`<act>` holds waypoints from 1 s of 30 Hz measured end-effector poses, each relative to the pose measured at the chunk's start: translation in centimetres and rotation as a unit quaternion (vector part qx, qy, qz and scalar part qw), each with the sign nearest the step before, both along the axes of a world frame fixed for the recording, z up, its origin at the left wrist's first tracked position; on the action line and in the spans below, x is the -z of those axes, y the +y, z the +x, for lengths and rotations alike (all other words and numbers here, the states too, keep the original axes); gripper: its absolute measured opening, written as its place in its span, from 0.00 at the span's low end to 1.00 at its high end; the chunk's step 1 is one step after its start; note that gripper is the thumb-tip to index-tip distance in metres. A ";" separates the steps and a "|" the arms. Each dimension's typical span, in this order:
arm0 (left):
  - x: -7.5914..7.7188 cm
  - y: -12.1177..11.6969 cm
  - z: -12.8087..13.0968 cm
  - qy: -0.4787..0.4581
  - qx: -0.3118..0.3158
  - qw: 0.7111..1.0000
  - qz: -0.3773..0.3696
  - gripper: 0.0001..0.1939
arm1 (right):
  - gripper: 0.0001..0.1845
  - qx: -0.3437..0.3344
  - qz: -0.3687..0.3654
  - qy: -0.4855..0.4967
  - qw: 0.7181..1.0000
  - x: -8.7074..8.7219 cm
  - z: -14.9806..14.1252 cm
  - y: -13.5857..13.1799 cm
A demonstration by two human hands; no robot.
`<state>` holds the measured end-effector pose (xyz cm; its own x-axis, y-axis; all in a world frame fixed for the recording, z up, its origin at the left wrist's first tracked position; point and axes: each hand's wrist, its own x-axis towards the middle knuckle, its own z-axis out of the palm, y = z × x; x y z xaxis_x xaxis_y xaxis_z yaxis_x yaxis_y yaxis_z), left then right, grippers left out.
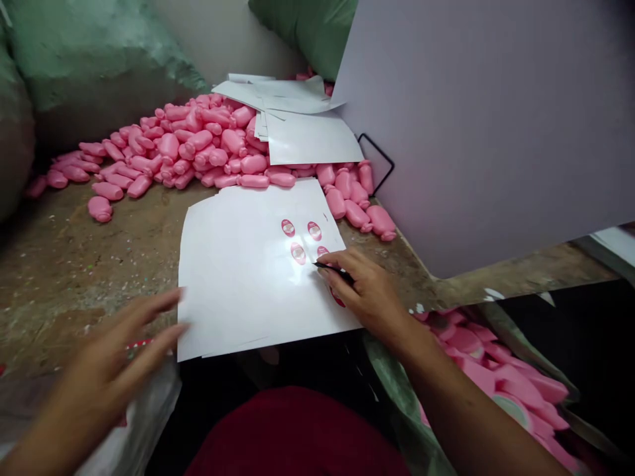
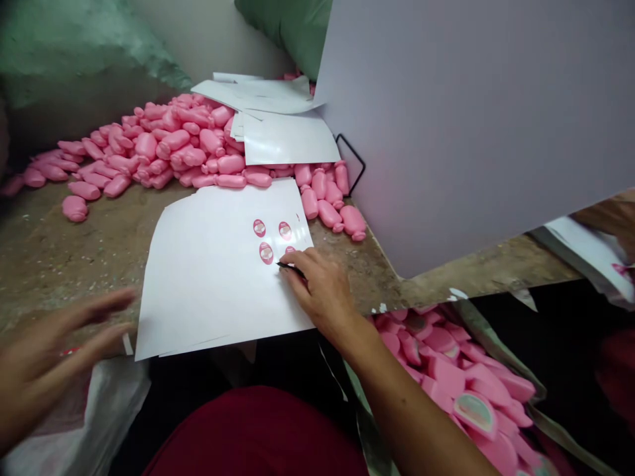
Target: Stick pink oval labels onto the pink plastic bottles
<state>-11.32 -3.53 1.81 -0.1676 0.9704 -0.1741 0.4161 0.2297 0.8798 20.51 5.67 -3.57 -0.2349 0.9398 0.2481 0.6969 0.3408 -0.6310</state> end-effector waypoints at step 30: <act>6.5 7.4 11.8 0.299 0.332 0.836 0.320 0.16 | 0.09 -0.119 0.079 -0.152 0.978 1.0 0.7 2.8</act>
<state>0.47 3.90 -4.67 0.5727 0.7468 0.3381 0.6743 -0.6637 0.3238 21.22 8.43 -4.53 -0.5275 0.8051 0.2713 0.7336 0.5927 -0.3326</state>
